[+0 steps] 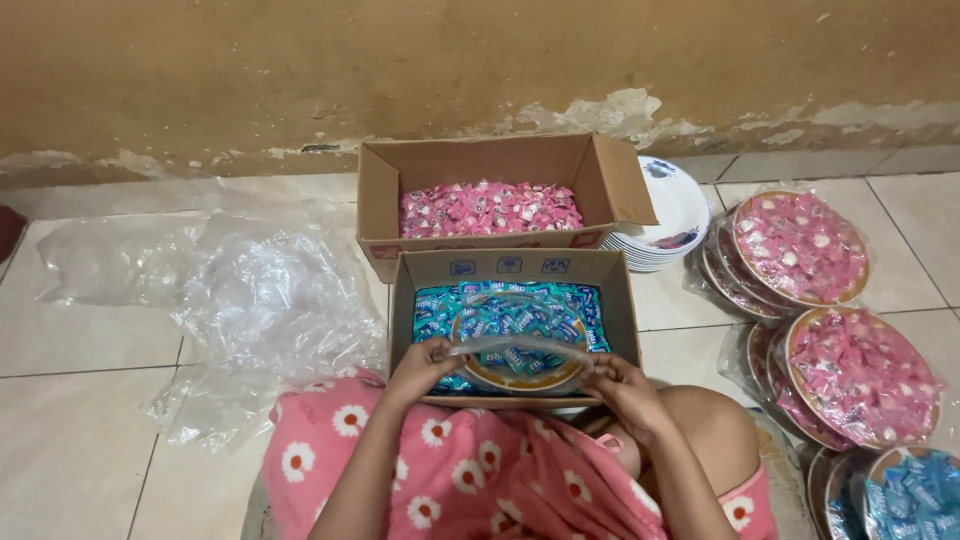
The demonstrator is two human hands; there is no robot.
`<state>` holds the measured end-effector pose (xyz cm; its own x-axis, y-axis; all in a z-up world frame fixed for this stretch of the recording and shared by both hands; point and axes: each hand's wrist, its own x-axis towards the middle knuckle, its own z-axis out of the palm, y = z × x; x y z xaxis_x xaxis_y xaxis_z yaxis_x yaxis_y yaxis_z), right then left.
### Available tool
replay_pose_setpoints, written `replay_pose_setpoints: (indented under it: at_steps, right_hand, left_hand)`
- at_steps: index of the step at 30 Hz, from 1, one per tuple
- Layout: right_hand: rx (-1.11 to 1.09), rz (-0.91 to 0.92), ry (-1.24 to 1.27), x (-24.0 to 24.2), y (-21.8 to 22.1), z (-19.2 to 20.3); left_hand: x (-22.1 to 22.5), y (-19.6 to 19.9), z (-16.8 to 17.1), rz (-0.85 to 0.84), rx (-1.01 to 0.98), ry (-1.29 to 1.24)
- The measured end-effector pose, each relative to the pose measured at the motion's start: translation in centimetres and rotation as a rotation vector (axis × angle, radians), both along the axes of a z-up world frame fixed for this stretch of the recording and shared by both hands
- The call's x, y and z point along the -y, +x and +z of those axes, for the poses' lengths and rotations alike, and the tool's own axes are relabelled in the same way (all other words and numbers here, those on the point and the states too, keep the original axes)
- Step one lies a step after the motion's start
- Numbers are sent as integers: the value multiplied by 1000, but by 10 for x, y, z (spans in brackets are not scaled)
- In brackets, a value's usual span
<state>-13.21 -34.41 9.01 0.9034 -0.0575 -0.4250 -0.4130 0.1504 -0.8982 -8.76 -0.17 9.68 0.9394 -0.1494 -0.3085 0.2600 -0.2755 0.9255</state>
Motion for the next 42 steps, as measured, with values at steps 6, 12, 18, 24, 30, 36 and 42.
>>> replay_pose_setpoints:
  at_steps: [6, 12, 18, 24, 30, 36, 42]
  right_hand:
    - [-54, 98, -441, -11, 3, 34]
    - [325, 209, -1225, -12, 7, -13]
    - [205, 96, -1030, 6, 25, -40]
    - [-115, 15, 72, -8, 7, 48]
    - [-47, 129, -633, -8, 7, 45]
    - [236, 23, -997, -18, -13, 86]
    - [-9, 209, -440, -22, -34, 100]
  left_hand:
    - [-3, 2, -19, 13, 4, -258]
    - [16, -18, -31, 128, 254, 489]
    - [20, -39, -23, 183, 260, 343]
    - [20, -38, 18, 333, -162, -223]
    - [18, -29, -20, 255, -78, -117]
    - [27, -52, 61, 306, 300, 394]
    - [0, -68, 26, 26, 44, 309]
